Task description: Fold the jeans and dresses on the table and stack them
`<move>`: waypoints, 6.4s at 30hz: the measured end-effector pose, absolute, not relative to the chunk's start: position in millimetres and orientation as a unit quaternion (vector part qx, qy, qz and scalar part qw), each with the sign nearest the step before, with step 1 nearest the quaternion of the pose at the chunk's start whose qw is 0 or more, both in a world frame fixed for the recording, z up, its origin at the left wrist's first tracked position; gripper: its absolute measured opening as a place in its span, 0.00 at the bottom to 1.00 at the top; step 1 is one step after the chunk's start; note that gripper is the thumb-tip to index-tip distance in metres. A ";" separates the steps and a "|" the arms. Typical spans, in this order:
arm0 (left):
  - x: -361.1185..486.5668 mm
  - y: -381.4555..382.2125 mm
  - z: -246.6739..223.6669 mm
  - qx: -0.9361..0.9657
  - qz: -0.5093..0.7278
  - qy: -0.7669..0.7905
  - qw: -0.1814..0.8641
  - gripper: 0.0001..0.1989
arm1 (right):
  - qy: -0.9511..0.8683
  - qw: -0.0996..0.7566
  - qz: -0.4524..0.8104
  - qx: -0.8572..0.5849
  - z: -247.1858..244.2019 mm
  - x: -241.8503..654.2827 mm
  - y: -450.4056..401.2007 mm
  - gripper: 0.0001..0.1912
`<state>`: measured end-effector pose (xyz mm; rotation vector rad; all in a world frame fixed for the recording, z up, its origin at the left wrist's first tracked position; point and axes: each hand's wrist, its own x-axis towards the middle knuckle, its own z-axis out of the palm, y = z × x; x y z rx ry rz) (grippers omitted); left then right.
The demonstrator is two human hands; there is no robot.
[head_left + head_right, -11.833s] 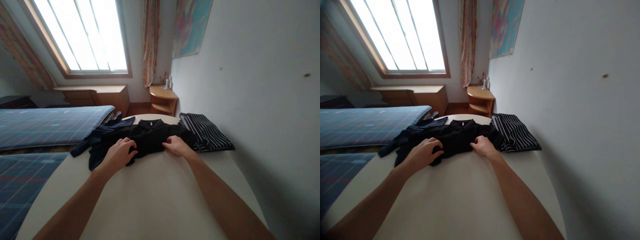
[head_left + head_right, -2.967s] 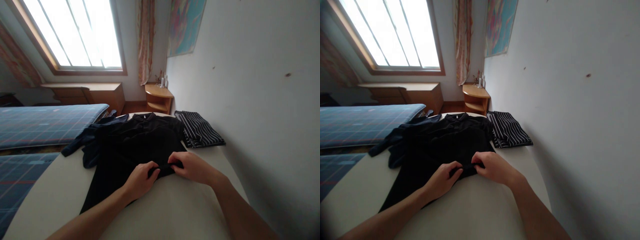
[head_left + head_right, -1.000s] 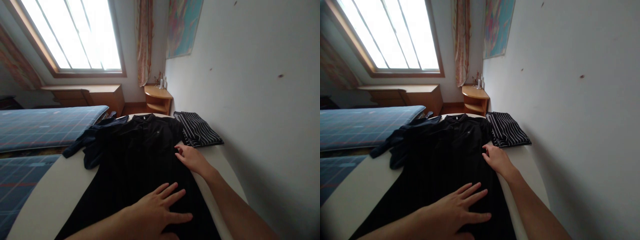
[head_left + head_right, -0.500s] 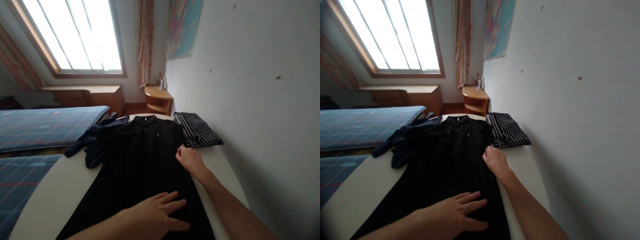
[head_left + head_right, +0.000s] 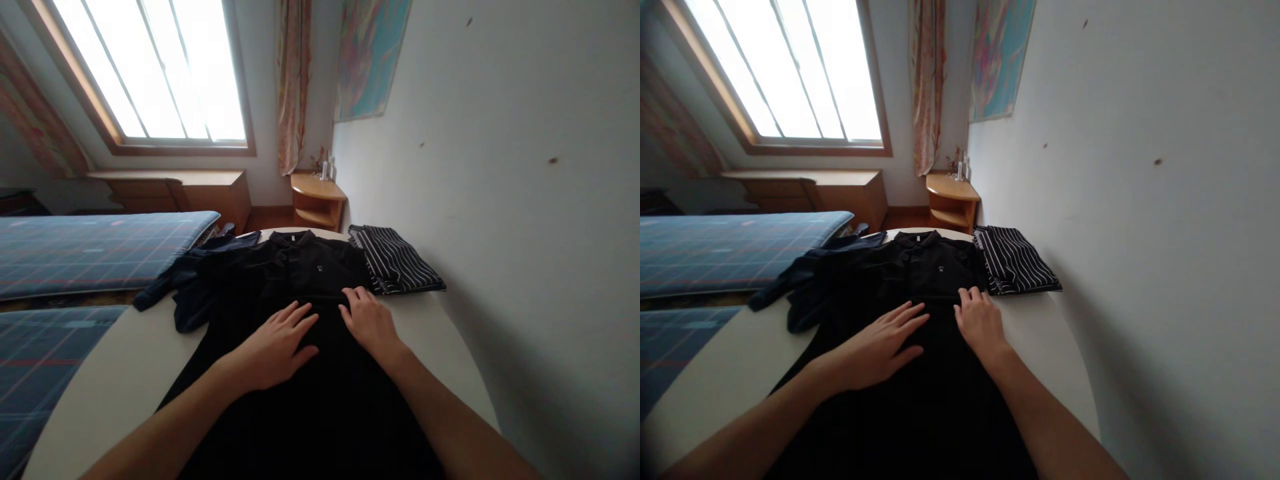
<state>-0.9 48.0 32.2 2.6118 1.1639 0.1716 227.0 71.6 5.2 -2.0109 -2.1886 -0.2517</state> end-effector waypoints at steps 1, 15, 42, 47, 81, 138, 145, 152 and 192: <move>-8.1 55.6 29.4 0.897 0.059 0.420 0.127 0.30 | -0.742 0.073 -0.081 -0.661 1.8 225.3 72.0 0.14; -59.2 90.3 -16.4 0.850 0.258 0.460 -0.012 0.25 | -0.749 0.115 -0.073 -0.648 -23.3 253.6 116.2 0.10; -68.8 13.7 -24.7 0.824 0.187 0.530 -0.075 0.34 | -0.857 0.073 0.083 -0.504 -15.6 230.4 35.8 0.38; -26.8 81.5 -13.6 0.841 0.196 0.505 -0.007 0.33 | -0.854 0.072 0.086 -0.507 -14.8 230.1 36.4 0.38; -5.3 171.2 -37.3 0.780 0.130 0.612 0.016 0.29 | -0.829 0.079 0.102 -0.544 -13.9 218.6 43.1 0.37; -6.1 171.4 -38.8 0.771 0.127 0.623 0.014 0.24 | -0.564 0.273 0.464 -0.626 3.0 278.2 97.6 0.14; -5.9 171.6 -39.1 0.771 0.117 0.626 0.011 0.24 | -0.567 0.223 0.444 -0.657 7.5 279.8 87.4 0.11; -6.2 171.7 -38.5 0.770 0.119 0.626 0.016 0.24 | -0.659 0.221 0.360 -0.622 3.7 290.0 92.4 0.19; -51.9 239.2 27.8 0.694 0.049 0.715 -0.076 0.19 | -0.687 0.133 0.171 -0.694 17.0 293.2 89.2 0.16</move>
